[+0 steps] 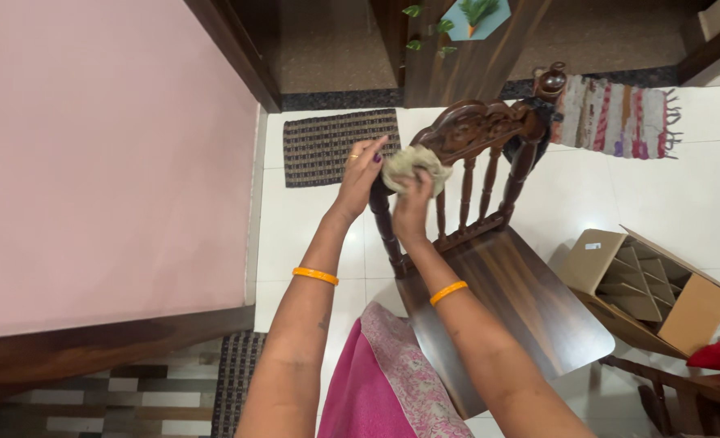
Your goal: The person wipes a wooden chair with a cloth, cleaning the backrest, seat, and legs. The person then moves to a second wooden chair and repeats the wiping process on its backrest and seat.
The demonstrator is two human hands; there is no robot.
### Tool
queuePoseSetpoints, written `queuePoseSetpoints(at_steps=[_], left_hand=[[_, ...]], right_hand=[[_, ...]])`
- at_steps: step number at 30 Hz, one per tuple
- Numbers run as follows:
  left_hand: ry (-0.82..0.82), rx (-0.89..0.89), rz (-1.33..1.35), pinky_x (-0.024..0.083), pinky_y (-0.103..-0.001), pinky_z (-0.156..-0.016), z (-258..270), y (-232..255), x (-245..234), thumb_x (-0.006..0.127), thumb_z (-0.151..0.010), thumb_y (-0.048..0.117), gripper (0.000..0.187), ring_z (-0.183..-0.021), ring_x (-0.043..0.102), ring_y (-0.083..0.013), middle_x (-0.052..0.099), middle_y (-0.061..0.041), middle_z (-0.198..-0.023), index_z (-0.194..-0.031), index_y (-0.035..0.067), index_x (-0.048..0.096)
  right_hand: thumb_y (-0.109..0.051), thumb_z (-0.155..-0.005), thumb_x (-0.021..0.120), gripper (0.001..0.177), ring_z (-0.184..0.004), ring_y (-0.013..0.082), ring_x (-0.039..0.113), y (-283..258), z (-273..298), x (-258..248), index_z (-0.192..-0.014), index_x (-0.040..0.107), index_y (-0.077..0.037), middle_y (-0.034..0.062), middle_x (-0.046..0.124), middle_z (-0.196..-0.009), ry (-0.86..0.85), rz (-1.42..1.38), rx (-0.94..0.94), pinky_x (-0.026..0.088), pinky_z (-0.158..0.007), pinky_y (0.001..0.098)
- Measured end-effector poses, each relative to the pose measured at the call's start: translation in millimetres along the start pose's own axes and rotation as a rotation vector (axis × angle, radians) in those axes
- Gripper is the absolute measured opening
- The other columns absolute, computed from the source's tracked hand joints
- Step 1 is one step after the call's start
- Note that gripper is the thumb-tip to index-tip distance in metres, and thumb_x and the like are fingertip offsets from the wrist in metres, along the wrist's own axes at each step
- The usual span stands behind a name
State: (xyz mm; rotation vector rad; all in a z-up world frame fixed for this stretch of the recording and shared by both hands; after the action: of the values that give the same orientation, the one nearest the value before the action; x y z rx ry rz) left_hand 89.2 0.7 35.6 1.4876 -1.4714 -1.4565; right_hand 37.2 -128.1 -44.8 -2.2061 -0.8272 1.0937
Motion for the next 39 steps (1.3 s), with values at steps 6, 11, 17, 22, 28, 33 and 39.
queuePoseSetpoints(at_steps=[6, 11, 17, 22, 28, 33, 39], left_hand=[[0.007, 0.013, -0.05, 0.039, -0.037, -0.112, 1, 1, 5, 0.043, -0.106, 0.045, 0.055, -0.126, 0.05, -0.0272, 0.05, -0.012, -0.131, -0.145, 0.009, 0.06], [0.014, 0.031, -0.055, 0.039, -0.039, -0.112, 0, 6, 6, 0.045, -0.108, 0.041, 0.05, -0.127, 0.047, -0.0295, 0.05, -0.013, -0.131, -0.142, 0.009, 0.062], [-0.008, 0.057, -0.269, 0.038, -0.043, -0.115, 15, 26, 17, 0.054, -0.103, 0.027, 0.041, -0.132, 0.045, -0.0334, 0.05, -0.014, -0.139, -0.139, 0.008, 0.064], [-0.02, 0.157, -0.465, 0.039, -0.046, -0.112, 22, 52, 19, 0.073, -0.081, 0.007, 0.051, -0.131, 0.043, -0.0385, 0.047, -0.019, -0.139, -0.131, 0.004, 0.064], [0.027, 0.207, -0.53, 0.042, -0.045, -0.111, 17, 58, 21, 0.072, -0.074, -0.008, 0.056, -0.131, 0.045, -0.0385, 0.047, -0.018, -0.139, -0.128, 0.007, 0.067], [0.052, 0.184, -0.487, 0.043, -0.045, -0.111, 20, 57, 20, 0.071, -0.075, -0.009, 0.055, -0.13, 0.046, -0.0375, 0.048, -0.016, -0.137, -0.127, 0.009, 0.068], [0.139, 0.224, -0.512, 0.042, -0.048, -0.108, 24, 60, 22, 0.072, -0.074, -0.007, 0.05, -0.125, 0.047, -0.0378, 0.049, -0.016, -0.131, -0.122, 0.008, 0.071]], right_hand=[[0.015, -0.087, 0.048, 0.027, -0.095, 0.0238, 0.063, 72, 20, -14, -0.103, 0.062, -0.002, 0.0149, 0.058, -0.119, -0.028, -0.469, 0.615, 0.055, -0.07, 0.0328], [0.007, -0.093, 0.05, 0.029, -0.101, 0.0231, 0.061, 15, 8, -36, -0.117, 0.059, -0.004, 0.0139, 0.058, -0.127, 0.029, -0.628, 0.468, 0.053, -0.078, 0.0319], [0.004, -0.084, 0.067, 0.066, -0.141, 0.0492, 0.032, -47, 31, 3, -0.144, 0.039, 0.005, 0.0311, 0.035, -0.148, 0.023, -0.041, -0.243, 0.027, -0.118, 0.0571], [0.009, -0.075, 0.067, 0.066, -0.133, 0.0512, 0.039, 25, 102, 24, -0.138, 0.046, 0.003, 0.0308, 0.041, -0.141, -0.08, 0.011, -0.014, 0.035, -0.112, 0.0539], [0.005, -0.082, 0.062, 0.043, -0.129, 0.0433, 0.051, 73, 134, -10, -0.123, 0.055, -0.005, 0.0221, 0.052, -0.134, -0.221, -0.052, 0.364, 0.043, -0.111, 0.0474], [-0.012, -0.076, 0.08, 0.051, -0.133, 0.0464, 0.044, -5, 89, -19, -0.121, 0.057, -0.006, 0.0251, 0.04, -0.142, -0.08, -0.078, 0.023, 0.038, -0.112, 0.0522], [-0.011, -0.079, 0.082, 0.058, -0.135, 0.0543, 0.037, -2, 94, 35, -0.13, 0.057, -0.001, 0.0337, 0.033, -0.145, 0.009, 0.121, -0.086, 0.036, -0.111, 0.0597]])
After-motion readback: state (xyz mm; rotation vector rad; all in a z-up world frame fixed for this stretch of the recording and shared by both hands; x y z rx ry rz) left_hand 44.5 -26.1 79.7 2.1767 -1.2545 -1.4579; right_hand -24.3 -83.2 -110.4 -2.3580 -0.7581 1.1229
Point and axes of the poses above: each hand's wrist, its own z-axis away from the middle knuckle, its own x-axis out of the palm, y = z × x, the point moved 8 cm from there along -z, towards the middle knuckle
